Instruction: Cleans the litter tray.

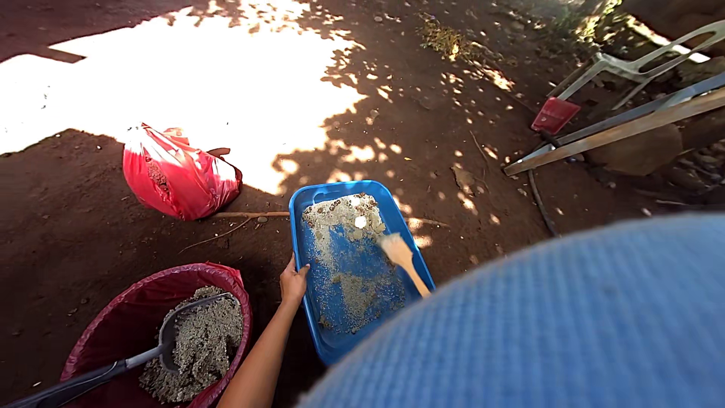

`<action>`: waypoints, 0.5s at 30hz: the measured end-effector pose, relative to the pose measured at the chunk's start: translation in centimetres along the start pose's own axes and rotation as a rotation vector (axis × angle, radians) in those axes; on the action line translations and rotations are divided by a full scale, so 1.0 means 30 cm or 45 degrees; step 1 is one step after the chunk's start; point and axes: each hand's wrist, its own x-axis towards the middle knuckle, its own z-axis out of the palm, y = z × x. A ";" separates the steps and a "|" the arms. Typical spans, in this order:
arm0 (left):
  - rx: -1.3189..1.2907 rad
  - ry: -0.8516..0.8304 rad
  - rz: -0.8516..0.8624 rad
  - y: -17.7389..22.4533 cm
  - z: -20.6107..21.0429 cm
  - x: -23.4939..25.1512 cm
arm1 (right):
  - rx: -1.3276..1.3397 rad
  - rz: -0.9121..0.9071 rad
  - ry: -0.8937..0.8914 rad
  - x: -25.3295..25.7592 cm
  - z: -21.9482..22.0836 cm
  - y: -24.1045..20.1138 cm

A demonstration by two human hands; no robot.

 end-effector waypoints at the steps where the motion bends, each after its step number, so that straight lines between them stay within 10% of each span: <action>1: -0.022 0.033 0.058 0.003 -0.005 -0.055 | 0.188 -0.236 0.362 0.063 0.078 0.122; 3: -0.081 0.096 0.172 0.065 -0.021 -0.186 | 0.526 -0.193 0.427 0.218 0.134 0.259; 6: -0.060 0.057 0.155 0.214 -0.061 -0.385 | 0.764 -0.706 1.154 0.628 0.392 0.552; 15: -0.142 0.154 0.451 0.163 -0.038 -0.515 | 0.695 -0.859 1.158 0.575 0.356 0.494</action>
